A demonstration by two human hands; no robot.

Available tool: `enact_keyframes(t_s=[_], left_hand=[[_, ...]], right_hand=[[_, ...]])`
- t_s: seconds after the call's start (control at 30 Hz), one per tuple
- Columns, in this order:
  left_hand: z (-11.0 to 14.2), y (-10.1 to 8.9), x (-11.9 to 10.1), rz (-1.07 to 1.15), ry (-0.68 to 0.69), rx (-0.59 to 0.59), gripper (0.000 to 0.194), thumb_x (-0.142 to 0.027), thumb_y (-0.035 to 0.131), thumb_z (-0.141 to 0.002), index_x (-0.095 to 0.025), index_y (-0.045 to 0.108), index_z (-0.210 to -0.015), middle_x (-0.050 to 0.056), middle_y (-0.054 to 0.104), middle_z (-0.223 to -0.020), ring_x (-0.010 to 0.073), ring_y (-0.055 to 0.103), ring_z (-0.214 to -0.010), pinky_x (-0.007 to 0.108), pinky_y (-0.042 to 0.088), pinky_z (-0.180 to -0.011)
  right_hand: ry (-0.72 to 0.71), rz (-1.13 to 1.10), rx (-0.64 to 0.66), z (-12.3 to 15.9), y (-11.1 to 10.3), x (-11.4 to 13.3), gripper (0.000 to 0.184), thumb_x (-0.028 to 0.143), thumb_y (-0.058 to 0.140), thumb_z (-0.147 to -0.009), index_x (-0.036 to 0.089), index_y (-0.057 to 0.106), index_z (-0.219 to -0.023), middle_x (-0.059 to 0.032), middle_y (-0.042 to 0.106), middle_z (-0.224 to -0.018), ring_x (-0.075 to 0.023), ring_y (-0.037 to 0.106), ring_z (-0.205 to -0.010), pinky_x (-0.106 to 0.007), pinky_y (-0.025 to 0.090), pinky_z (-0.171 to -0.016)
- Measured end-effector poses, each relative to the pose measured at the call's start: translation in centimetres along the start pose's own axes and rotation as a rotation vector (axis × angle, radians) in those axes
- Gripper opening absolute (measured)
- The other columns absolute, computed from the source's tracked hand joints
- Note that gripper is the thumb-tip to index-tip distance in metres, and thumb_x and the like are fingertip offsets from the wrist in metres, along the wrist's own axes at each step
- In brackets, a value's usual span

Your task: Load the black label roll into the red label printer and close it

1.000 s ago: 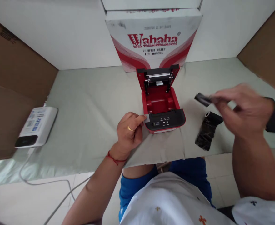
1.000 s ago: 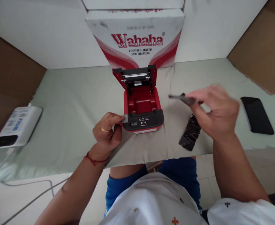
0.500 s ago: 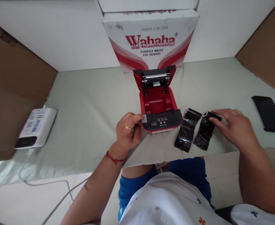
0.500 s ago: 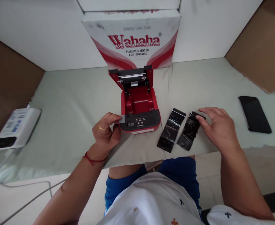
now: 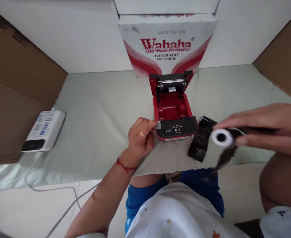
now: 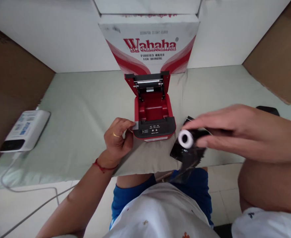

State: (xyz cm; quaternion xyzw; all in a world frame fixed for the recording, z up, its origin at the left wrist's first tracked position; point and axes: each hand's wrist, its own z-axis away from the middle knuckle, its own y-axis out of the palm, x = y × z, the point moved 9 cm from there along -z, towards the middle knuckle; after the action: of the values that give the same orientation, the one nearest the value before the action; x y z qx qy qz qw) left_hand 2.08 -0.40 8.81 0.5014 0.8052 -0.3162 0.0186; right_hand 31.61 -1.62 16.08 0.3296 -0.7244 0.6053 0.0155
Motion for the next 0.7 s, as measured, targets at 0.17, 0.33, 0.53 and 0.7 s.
enact_keyframes(t_s=[0.17,0.33,0.53,0.7], left_hand=[[0.1,-0.8,-1.1,-0.137,0.037,-0.060,0.044,-0.011,0.060,-0.088,-0.025,0.063,-0.130,0.007,0.069,-0.101,0.0254,0.065,-0.095,0.045,0.051,-0.090],[0.4,-0.7,-2.5,-0.162,0.079,-0.068,0.064,-0.023,0.063,-0.085,-0.025,0.057,-0.149,0.010,0.064,-0.109,0.0285,0.062,-0.106,0.047,0.052,-0.094],[0.5,0.5,-4.1,-0.131,0.207,-0.016,0.039,-0.023,0.060,-0.092,-0.027,0.073,-0.129,0.008,0.060,-0.104,0.0263,0.057,-0.109,0.043,0.052,-0.094],[0.6,0.4,-4.3,-0.151,0.216,-0.014,0.032,-0.018,0.060,-0.101,-0.029,0.077,-0.125,0.007,0.061,-0.098,0.0227,0.055,-0.104,0.038,0.052,-0.094]], right_hand=[[-0.098,0.004,0.086,-8.9,5.3,3.1,0.043,0.060,0.074,-0.095,0.030,0.081,-0.124,-0.0058,0.084,-0.109,-0.0318,0.075,-0.107,-0.043,0.057,-0.093],[-0.245,0.006,0.325,-14.2,10.3,4.4,0.024,0.047,0.070,-0.100,0.029,0.085,-0.109,-0.0034,0.083,-0.094,-0.0242,0.072,-0.086,-0.037,0.051,-0.080],[-0.254,0.240,0.522,-15.2,13.7,4.7,0.014,0.023,0.069,-0.093,0.025,0.080,-0.085,-0.0028,0.076,-0.074,-0.0166,0.057,-0.057,-0.034,0.037,-0.057],[-0.254,0.197,0.502,-14.4,12.4,6.9,0.019,0.022,0.066,-0.097,0.024,0.080,-0.085,-0.0015,0.076,-0.076,-0.0167,0.060,-0.061,-0.033,0.041,-0.059]])
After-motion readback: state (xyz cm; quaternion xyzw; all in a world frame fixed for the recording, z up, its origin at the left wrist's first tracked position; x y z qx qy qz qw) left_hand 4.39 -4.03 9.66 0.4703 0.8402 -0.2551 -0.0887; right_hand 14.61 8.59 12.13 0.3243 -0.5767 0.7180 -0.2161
